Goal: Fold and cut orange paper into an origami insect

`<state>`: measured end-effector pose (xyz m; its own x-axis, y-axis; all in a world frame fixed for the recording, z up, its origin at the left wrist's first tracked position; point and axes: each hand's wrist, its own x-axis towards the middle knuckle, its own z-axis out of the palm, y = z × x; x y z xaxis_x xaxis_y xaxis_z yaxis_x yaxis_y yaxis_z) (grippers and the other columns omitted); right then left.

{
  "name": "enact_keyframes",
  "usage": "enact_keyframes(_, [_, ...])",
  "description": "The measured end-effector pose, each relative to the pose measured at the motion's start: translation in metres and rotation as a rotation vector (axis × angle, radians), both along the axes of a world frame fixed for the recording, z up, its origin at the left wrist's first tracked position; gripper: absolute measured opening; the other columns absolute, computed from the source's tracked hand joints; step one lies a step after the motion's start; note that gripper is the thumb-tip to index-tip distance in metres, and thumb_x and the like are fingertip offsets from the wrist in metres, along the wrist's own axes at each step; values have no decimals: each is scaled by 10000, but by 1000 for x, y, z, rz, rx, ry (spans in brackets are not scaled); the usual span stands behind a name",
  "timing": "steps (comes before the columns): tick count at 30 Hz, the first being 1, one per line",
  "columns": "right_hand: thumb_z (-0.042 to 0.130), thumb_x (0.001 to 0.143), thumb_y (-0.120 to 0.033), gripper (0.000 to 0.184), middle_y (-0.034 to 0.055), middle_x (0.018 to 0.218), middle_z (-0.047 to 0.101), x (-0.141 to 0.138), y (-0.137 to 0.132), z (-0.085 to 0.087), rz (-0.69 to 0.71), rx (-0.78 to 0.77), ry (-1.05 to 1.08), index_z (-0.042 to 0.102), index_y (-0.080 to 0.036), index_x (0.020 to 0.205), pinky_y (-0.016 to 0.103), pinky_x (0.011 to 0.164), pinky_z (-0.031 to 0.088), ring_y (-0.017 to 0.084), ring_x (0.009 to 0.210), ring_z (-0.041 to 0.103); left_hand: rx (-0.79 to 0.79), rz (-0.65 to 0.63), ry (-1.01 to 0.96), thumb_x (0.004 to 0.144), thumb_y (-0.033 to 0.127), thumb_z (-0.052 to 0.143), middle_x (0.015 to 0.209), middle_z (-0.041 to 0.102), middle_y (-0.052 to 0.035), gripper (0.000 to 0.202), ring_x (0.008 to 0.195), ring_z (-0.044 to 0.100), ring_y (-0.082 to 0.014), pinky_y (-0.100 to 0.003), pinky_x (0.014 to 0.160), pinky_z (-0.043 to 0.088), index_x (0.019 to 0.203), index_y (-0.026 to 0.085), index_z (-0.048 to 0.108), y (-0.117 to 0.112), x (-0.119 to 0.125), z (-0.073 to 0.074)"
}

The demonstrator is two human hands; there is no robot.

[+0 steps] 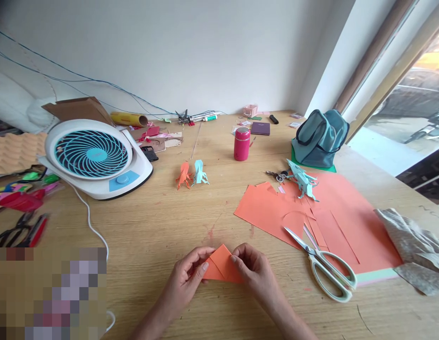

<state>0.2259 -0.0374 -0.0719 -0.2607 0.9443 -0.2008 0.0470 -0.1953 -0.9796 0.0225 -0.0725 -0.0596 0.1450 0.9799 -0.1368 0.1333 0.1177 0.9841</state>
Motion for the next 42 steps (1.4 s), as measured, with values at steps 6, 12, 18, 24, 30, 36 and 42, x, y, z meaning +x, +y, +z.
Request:
enact_keyframes(6, [717, 767, -655, 500, -11, 682, 509, 2, 3, 0, -55, -64, 45, 595, -170, 758, 241, 586, 334, 119, 632, 416, -1, -73, -51, 909, 132, 499, 1457, 553, -100, 500, 1204, 608, -253, -258, 755, 603, 1389, 246, 574, -4, -4, 6])
enact_keyframes(12, [779, 728, -613, 472, -5, 686, 551, 2, 3, 8, -90, -133, 106, 606, -174, 748, 230, 587, 362, 118, 634, 446, 27, -177, -119, 811, 6, 481, 1503, 518, -93, 683, 1253, 594, -261, -271, 804, 602, 1446, 256, 518, -7, -7, 12])
enact_keyframes(18, [801, 715, -595, 462, -6, 689, 561, 4, 0, 7, -89, -171, 132, 617, -173, 754, 216, 581, 368, 113, 632, 458, 134, -188, -30, 753, -51, 485, 1462, 568, -81, 736, 1294, 578, -256, -346, 1050, 509, 1425, 244, 544, -4, -11, 16])
enact_keyframes(24, [795, 734, -576, 434, 2, 702, 578, 5, 0, 4, -96, -160, 134, 624, -179, 768, 225, 590, 398, 128, 648, 491, 123, -197, -56, 725, -68, 482, 1466, 563, -69, 794, 1299, 569, -250, -324, 1018, 524, 1447, 257, 524, -3, -10, 20])
enact_keyframes(30, [801, 721, -586, 445, 10, 718, 592, 5, 1, 8, -107, -148, 117, 634, -176, 764, 222, 596, 416, 129, 660, 502, 43, -185, -148, 830, 8, 481, 1451, 565, -113, 662, 1102, 665, -231, -265, 767, 601, 1452, 233, 516, -4, -6, 15])
enact_keyframes(36, [727, 837, -517, 316, 20, 789, 629, 5, 0, 3, -25, -43, 102, 665, -209, 870, 237, 649, 480, 153, 722, 568, -5, -98, -167, 924, 124, 482, 1391, 611, -112, 481, 1201, 626, -251, -210, 682, 599, 1383, 224, 581, -1, -3, 5])
enact_keyframes(42, [582, 961, -432, 220, 53, 974, 695, 5, -4, 5, 118, 162, 26, 697, -250, 1009, 277, 815, 531, 200, 919, 645, -20, -19, -115, 876, 139, 552, 1283, 682, -98, 446, 1061, 677, -217, -142, 537, 508, 1303, 227, 643, 4, -3, -5])
